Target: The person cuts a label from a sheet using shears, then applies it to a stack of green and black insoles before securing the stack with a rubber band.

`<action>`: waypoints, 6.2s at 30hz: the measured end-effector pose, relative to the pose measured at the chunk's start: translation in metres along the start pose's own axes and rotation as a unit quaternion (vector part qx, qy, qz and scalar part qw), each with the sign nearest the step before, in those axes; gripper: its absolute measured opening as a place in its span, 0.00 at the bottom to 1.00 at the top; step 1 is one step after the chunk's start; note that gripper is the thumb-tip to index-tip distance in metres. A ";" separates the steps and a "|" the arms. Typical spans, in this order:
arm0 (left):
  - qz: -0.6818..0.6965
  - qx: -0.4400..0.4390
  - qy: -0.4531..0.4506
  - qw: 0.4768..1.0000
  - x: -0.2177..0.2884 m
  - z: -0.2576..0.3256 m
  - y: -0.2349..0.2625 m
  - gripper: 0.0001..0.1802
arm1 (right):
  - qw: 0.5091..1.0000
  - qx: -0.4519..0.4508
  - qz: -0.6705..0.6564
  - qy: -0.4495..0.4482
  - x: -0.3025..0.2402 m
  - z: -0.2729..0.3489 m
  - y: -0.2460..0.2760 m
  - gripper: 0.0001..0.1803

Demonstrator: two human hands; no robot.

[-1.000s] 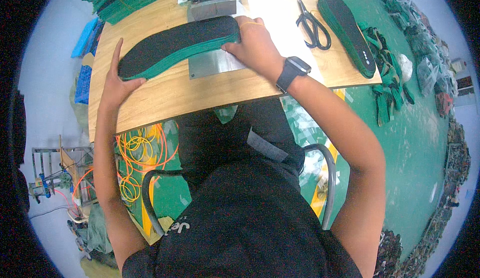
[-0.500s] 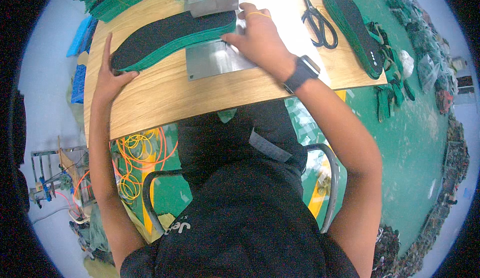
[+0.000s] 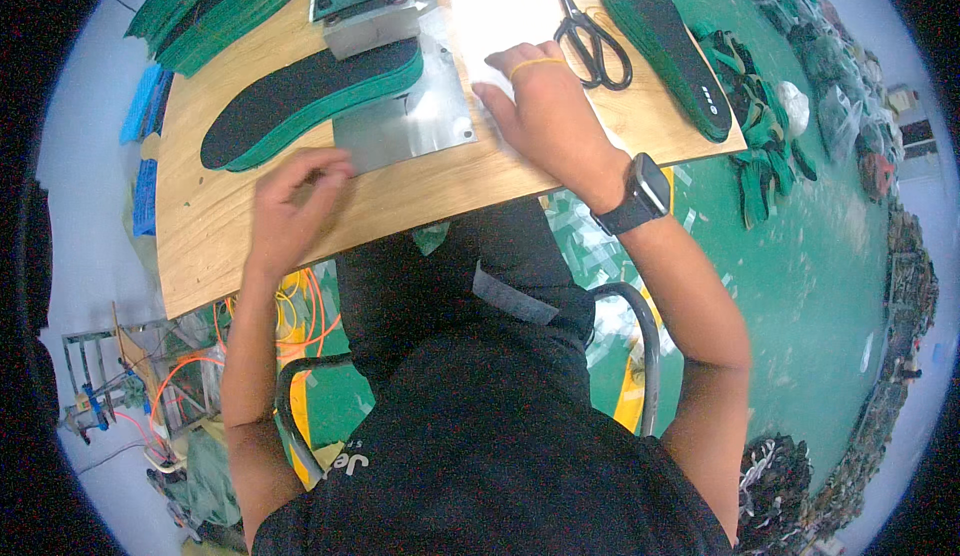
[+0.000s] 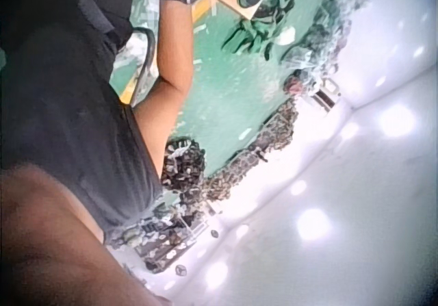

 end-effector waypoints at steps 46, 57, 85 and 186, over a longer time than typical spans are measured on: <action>0.468 -0.084 0.197 0.857 0.020 -0.017 -0.114 0.09 | 0.969 0.014 0.126 -0.215 0.127 0.014 0.044 0.20; 0.434 -0.109 0.182 0.876 0.019 -0.020 -0.110 0.10 | 0.967 0.069 0.009 -0.245 0.139 0.008 0.069 0.26; 0.364 -0.020 0.265 0.893 0.004 -0.008 -0.091 0.08 | 0.713 -0.273 -0.542 -0.352 -0.024 0.132 -0.022 0.56; -0.286 -0.070 -0.030 0.955 -0.043 -0.104 0.027 0.40 | 0.680 -0.026 -0.589 -0.435 0.000 -0.013 -0.118 0.12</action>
Point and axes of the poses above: each hand's wrist, its own z-axis away from the middle knuckle, its own y-axis out of the back of the hand, x = y × z, the point moved 8 cm from there along -z, towards the middle knuckle, and after that the axes turned 4 degrees about -z, right-handed, at the moved point
